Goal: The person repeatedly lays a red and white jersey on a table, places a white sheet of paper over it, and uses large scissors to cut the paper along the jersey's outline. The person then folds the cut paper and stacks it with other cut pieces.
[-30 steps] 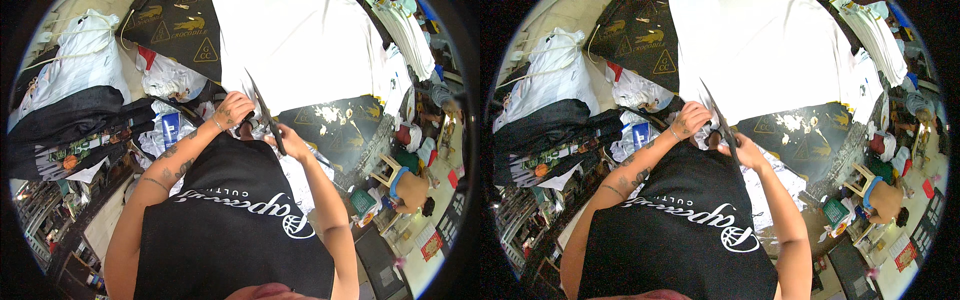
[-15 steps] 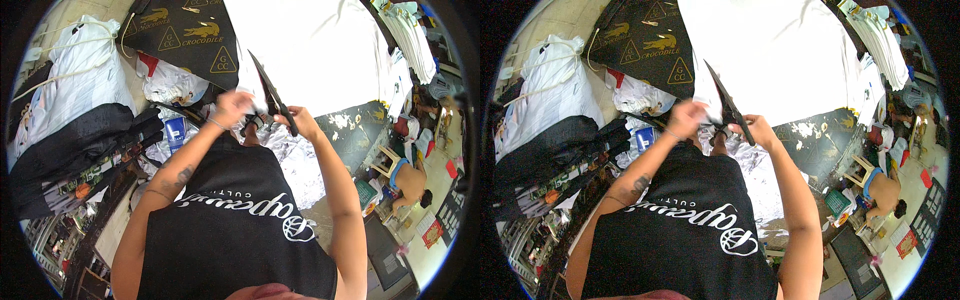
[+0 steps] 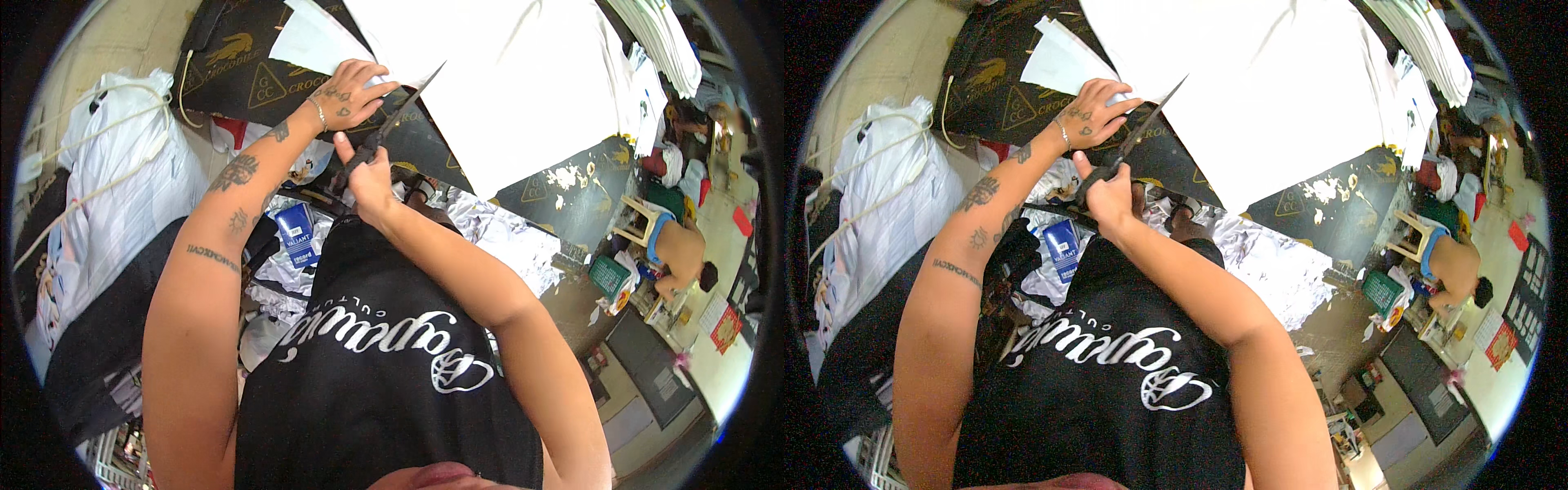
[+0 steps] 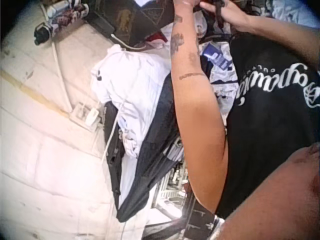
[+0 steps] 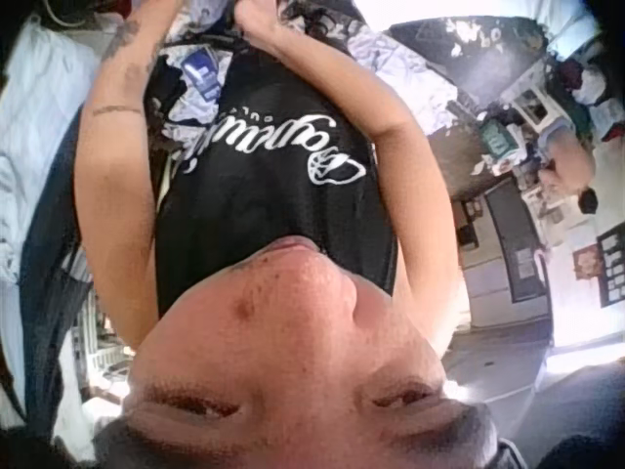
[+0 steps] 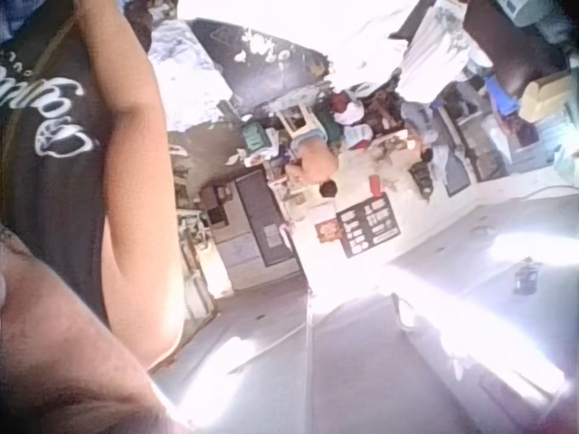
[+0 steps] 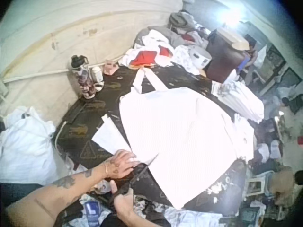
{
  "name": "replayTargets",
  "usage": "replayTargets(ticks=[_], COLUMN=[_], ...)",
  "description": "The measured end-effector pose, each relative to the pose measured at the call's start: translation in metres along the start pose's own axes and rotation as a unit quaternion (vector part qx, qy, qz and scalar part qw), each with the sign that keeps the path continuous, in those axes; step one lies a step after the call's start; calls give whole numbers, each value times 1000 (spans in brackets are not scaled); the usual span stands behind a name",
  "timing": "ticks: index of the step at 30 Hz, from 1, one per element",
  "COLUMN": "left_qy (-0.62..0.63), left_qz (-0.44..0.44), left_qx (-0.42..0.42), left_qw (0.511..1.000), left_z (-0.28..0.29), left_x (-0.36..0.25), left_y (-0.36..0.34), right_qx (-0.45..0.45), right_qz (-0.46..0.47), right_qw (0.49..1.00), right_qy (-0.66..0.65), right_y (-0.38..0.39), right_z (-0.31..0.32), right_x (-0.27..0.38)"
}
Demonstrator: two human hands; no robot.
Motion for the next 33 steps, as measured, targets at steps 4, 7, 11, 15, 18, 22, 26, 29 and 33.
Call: replayTargets(ticks=[4, 7, 11, 15, 18, 22, 26, 29, 33], left_qy=[-26, -10, 5, 8, -5, 21, 12, 20, 27], left_qz=[18, 26, 40, 47, 55, 63, 86, 88, 90], left_qx=[58, 51, 42, 50, 78, 80, 142, 164, 152], left_qw=[998, 998, 998, 998, 995, 995, 986, 982, 984], left_z=[-4, -8, -4, 5, 9, 11, 14, 17, 18], left_x=[7, 8, 6, 1, -2, -3, -3, -2, -1], left_y=[9, 11, 6, 2, -1, -5, -8, -12, -15], right_qx=[-3, -1, 3, 63, 35, 53, 108, 145, 182], right_qz=[-67, -65, -81, -125, -95, -150, -114, -91, -123], right_qw=[997, 998, 996, 989, 988, 943, 953, 917, 886], right_qy=[45, -24, 26, 53, 114, 292, 258, 361, 408], right_y=[-3, -3, -6, -4, -28, -40, -75, -103, -134], right_z=[-15, -11, 17, 74, 110, 154, 174, 179, 174], right_x=[-3, 13, 42, 55, 80, 132, 176, 197, 220])
Point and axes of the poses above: each hand's wrist, its own y-axis away from the middle knuckle, its own z-axis out of the back of the hand, x = y × z, the point moved 1 cm from there along -y, towards the middle knuckle, and after that the axes turned 5 degrees about -z, right-handed, at the moved point
